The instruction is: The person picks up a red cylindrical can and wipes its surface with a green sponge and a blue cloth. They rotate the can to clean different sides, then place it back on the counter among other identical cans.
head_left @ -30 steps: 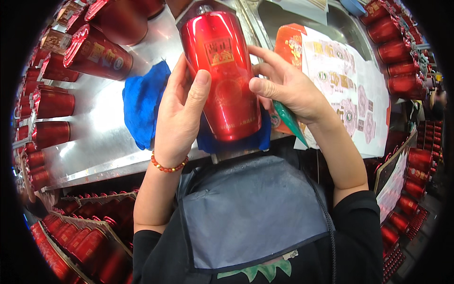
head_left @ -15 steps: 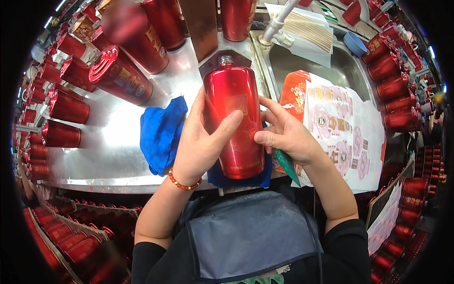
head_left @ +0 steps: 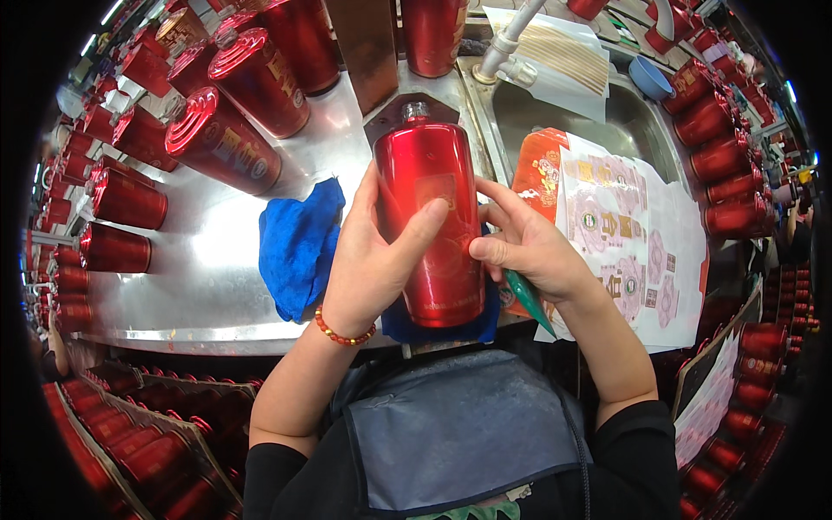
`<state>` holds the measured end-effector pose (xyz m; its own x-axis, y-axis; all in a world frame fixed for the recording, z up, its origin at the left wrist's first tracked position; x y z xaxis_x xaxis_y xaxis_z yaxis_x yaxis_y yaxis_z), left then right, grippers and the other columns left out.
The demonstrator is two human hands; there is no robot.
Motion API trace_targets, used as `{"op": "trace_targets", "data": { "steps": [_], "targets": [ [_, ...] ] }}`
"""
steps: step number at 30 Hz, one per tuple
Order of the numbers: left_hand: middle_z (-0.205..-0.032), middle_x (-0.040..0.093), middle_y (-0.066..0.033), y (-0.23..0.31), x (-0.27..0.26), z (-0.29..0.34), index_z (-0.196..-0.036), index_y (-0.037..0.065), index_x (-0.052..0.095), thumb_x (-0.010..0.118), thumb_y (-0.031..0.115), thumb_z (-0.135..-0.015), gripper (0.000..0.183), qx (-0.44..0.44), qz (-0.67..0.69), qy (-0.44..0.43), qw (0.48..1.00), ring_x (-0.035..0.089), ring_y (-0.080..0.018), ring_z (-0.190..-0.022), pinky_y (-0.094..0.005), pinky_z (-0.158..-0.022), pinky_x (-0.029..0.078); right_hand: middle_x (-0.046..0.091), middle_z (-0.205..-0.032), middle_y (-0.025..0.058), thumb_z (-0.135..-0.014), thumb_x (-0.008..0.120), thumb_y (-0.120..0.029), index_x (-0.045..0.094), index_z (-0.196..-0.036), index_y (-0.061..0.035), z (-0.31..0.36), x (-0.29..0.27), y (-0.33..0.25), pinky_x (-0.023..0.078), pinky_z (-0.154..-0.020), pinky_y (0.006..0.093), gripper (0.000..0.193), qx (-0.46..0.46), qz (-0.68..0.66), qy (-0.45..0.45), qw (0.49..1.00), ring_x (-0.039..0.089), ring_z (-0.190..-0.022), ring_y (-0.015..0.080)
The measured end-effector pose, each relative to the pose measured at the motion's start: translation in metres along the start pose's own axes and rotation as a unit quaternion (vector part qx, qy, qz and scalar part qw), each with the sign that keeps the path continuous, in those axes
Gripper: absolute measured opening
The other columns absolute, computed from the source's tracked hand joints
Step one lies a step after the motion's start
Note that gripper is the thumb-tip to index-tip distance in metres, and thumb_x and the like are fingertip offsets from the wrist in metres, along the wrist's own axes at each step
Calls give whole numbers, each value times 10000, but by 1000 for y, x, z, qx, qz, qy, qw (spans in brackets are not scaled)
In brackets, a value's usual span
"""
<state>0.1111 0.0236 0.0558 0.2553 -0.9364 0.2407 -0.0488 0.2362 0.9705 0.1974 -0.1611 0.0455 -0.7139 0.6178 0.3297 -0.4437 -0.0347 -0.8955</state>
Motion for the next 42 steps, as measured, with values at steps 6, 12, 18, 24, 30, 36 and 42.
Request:
{"op": "trace_targets", "data": {
  "steps": [6, 12, 18, 24, 30, 36, 42],
  "targets": [
    [-1240, 648, -105, -2, -1, 1, -1373, -21, 479, 719, 200, -970, 518, -29, 19, 0, 999, 631, -145, -1110, -314, -972, 512, 612, -1237, 107, -905, 807, -278, 349, -1562, -26, -3, -1, 5, 488, -750, 239, 840, -1, 9, 20, 1000, 594, -946, 115],
    [-1173, 672, -97, 1, 0, -1, -1305, -23, 523, 738, 225, -957, 478, -30, -16, 4, 999, 648, -130, -1041, -295, -926, 527, 603, -1202, 85, -901, 812, -284, 359, -1556, -16, -3, -3, 7, 481, -766, 242, 840, -7, 0, 12, 1000, 583, -926, 104],
    [-1148, 684, -101, -2, -1, -2, -1290, -28, 540, 757, 255, -947, 495, -28, -3, 6, 1000, 664, -127, -1009, -289, -885, 548, 595, -1220, 121, -885, 830, -316, 371, -1547, -10, -2, -3, 7, 499, -718, 233, 862, -10, -2, 19, 1000, 585, -856, 93],
    [-1147, 696, -106, -2, -2, -3, -1277, -28, 557, 760, 270, -949, 488, -31, 3, 4, 999, 678, -135, -1002, -288, -869, 561, 598, -1246, 129, -846, 861, -285, 377, -1544, -5, -1, -1, 6, 500, -712, 234, 894, -18, 25, 27, 999, 611, -901, 103],
    [-1160, 694, -103, -4, -1, -3, -1292, -27, 553, 753, 271, -956, 492, -18, -3, 13, 1000, 676, -138, -1013, -292, -880, 560, 601, -1250, 125, -834, 867, -263, 376, -1544, -5, -1, -1, 6, 500, -713, 242, 901, -15, 39, 39, 998, 611, -899, 109],
    [-1295, 634, -104, -7, -14, 6, -1404, -21, 489, 675, 220, -1010, 498, -13, 37, -18, 999, 605, -146, -1173, -311, -1032, 484, 613, -1227, 124, -865, 836, -266, 437, -1509, -2, 0, -9, 0, 494, -683, 225, 802, -1, 15, 8, 1000, 587, -805, 84],
    [-1494, 488, -132, -15, -17, 28, -1571, -42, 279, 642, 164, -1026, 687, 1, 5, -48, 999, 473, -199, -1385, -350, -1159, 377, 651, -1155, 99, -882, 820, -254, 490, -1475, -6, 1, -7, 2, 494, -710, 233, 723, -11, 53, 21, 998, 601, -861, 94]
  ]
}}
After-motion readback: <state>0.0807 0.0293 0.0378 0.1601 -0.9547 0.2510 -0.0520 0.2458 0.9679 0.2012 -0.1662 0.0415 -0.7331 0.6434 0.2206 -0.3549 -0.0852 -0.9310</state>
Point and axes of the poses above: each hand's wrist, its own z-axis away from the middle knuckle, its own x-axis out of the palm, y = z × x, the point moved 1 cm from there along -z, towards the middle knuckle
